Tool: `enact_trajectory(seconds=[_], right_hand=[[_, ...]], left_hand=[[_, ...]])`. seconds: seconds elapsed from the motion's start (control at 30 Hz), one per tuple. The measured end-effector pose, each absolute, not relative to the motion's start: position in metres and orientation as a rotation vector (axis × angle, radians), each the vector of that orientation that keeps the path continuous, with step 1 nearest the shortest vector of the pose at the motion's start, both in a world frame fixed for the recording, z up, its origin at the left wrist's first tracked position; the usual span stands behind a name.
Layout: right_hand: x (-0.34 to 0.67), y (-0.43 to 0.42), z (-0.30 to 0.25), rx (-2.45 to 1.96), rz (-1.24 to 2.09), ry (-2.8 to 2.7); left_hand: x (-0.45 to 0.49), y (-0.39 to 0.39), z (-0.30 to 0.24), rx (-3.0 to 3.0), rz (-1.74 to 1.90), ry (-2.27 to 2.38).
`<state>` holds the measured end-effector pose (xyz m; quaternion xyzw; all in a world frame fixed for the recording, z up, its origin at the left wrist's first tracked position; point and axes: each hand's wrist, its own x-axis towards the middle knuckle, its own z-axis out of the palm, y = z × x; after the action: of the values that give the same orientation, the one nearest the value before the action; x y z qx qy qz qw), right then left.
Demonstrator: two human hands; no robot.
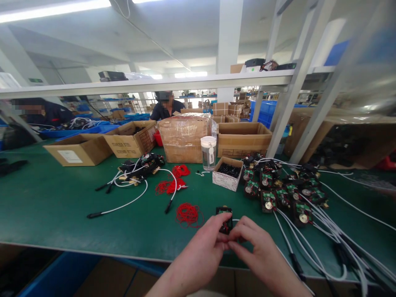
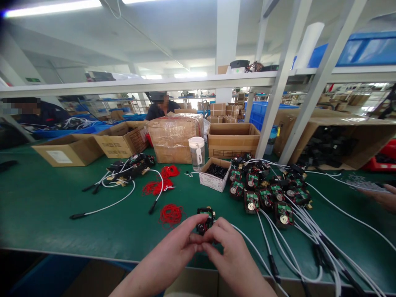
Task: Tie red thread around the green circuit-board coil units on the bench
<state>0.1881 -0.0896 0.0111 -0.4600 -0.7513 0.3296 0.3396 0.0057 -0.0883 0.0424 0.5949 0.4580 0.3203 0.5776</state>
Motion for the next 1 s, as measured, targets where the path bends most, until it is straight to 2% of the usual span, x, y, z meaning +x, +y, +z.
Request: enact_trajectory(seconds=[0.13, 0.33, 0.63, 0.77, 1.0], right_hand=[[0.185, -0.101, -0.006, -1.245, 0.868, -1.958], [0.188, -0.114, -0.019, -1.188, 1.092, -1.916], [0.189, -0.119, -0.028, -1.295, 1.379, -1.779], [0.189, -0.121, -0.028, -1.256, 1.358, -1.739], [0.19, -0.114, -0.014, -1.112, 1.526, -1.588]], left_hand=[[0.005, -0.099, 0.023, 1.409, 0.823, 1.029], [0.005, -0.114, -0.01, 1.531, 0.832, 1.041], [0.006, -0.132, -0.003, 1.543, 0.658, 0.991], [0.004, -0.133, -0.003, 1.519, 0.724, 0.957], [0.002, -0.124, 0.004, 1.437, 0.858, 0.874]])
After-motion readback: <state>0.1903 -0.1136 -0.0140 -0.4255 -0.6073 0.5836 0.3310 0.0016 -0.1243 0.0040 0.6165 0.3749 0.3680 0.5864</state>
